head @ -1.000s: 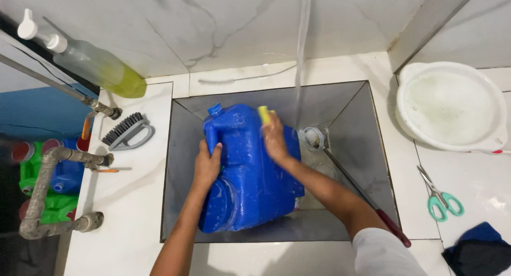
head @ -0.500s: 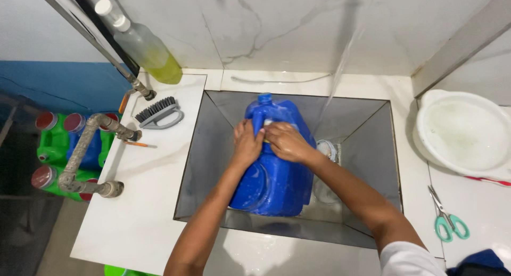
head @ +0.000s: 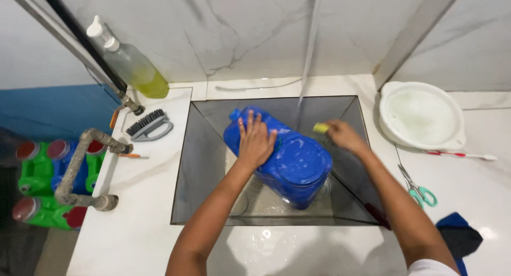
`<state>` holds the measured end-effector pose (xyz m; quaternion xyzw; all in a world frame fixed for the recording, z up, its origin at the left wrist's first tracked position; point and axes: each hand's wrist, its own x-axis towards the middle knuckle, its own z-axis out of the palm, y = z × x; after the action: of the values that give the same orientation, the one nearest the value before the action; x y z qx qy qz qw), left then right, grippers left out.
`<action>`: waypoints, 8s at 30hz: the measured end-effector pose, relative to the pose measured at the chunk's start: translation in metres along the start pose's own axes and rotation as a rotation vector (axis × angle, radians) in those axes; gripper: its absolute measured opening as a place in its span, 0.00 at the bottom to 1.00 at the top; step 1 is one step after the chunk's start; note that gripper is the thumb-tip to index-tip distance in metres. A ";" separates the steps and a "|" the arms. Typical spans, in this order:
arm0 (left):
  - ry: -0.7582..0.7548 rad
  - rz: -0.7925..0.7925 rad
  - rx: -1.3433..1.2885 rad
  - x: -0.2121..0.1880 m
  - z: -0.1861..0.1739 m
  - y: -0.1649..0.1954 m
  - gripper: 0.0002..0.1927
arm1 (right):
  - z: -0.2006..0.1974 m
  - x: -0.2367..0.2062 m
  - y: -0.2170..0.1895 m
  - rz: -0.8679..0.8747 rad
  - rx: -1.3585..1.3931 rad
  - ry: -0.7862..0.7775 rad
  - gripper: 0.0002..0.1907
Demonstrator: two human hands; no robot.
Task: The person cleans a blue water jug by removing the cap, rinsing the exterior and interior with water, scrubbing with a sponge, and refilling the jug. They then apply a heat gun to a label on the cap and wipe the jug with a cloth.
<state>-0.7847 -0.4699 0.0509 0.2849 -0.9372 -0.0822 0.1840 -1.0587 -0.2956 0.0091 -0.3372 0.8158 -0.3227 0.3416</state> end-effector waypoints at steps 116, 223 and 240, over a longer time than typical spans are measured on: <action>-0.388 0.356 -0.223 0.041 0.007 0.061 0.23 | 0.014 -0.066 -0.102 -0.055 -0.677 0.452 0.49; -0.196 0.578 -0.384 0.081 0.043 0.055 0.10 | 0.069 -0.120 -0.100 -0.381 -0.459 0.667 0.35; -0.239 0.179 0.032 -0.018 -0.003 0.046 0.26 | 0.021 -0.019 -0.157 -0.136 0.298 0.571 0.32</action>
<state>-0.7927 -0.4221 0.0600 0.1912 -0.9752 -0.0840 0.0734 -0.9806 -0.3758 0.1229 -0.2330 0.7981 -0.5420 0.1227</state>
